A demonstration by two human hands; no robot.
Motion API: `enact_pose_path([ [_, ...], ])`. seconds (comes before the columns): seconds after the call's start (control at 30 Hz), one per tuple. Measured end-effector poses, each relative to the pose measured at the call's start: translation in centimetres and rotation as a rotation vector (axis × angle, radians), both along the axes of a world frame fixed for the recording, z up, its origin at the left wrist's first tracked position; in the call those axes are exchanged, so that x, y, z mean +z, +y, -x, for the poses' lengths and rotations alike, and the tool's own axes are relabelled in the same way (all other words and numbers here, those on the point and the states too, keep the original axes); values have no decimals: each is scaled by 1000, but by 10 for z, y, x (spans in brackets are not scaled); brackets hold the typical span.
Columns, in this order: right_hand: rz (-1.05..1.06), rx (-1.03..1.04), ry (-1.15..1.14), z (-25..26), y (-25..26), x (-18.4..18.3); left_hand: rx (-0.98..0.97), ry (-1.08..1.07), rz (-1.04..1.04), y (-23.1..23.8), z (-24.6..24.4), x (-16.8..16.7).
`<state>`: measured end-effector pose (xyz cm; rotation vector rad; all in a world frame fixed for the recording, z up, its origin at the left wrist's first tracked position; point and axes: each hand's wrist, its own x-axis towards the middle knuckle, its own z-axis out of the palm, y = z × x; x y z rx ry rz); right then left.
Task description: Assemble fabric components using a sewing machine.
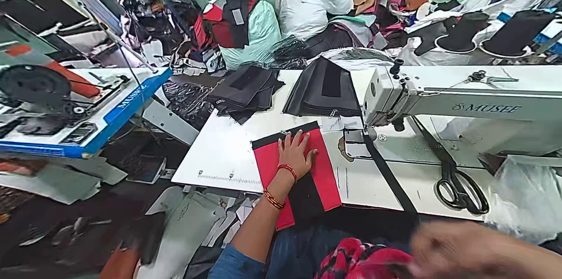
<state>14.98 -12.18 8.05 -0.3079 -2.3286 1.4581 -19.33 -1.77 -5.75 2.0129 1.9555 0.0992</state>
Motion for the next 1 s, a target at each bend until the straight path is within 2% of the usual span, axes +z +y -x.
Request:
enact_pose_path([
  [0.07,-103,-246,-5,45,32,-20,31,-16,4,-6,-6,1],
  [0.17,-285,-601,-184,103,106,-61,59,-20,36,-11,-13,3],
  [0.27,-400,-708,-379,148,160,-95,65,1,65,-11,-15,4],
  [0.43,-657,-734,-532,183,181,-135,65,-28,50,-11,-15,4],
  [0.57,-747,-673,-555,175,169,-144,75,-22,49,-12,-15,3],
  [0.7,-696,-596,-556,151,141,-142,70,-11,-13,-12,-16,-1],
  [0.9,-768,-558,-510,107,48,-146,88,-9,-49,-14,-17,-3],
  [1.0,-916,-594,-448,86,4,-154,94,-4,-85,-14,-18,-5],
])
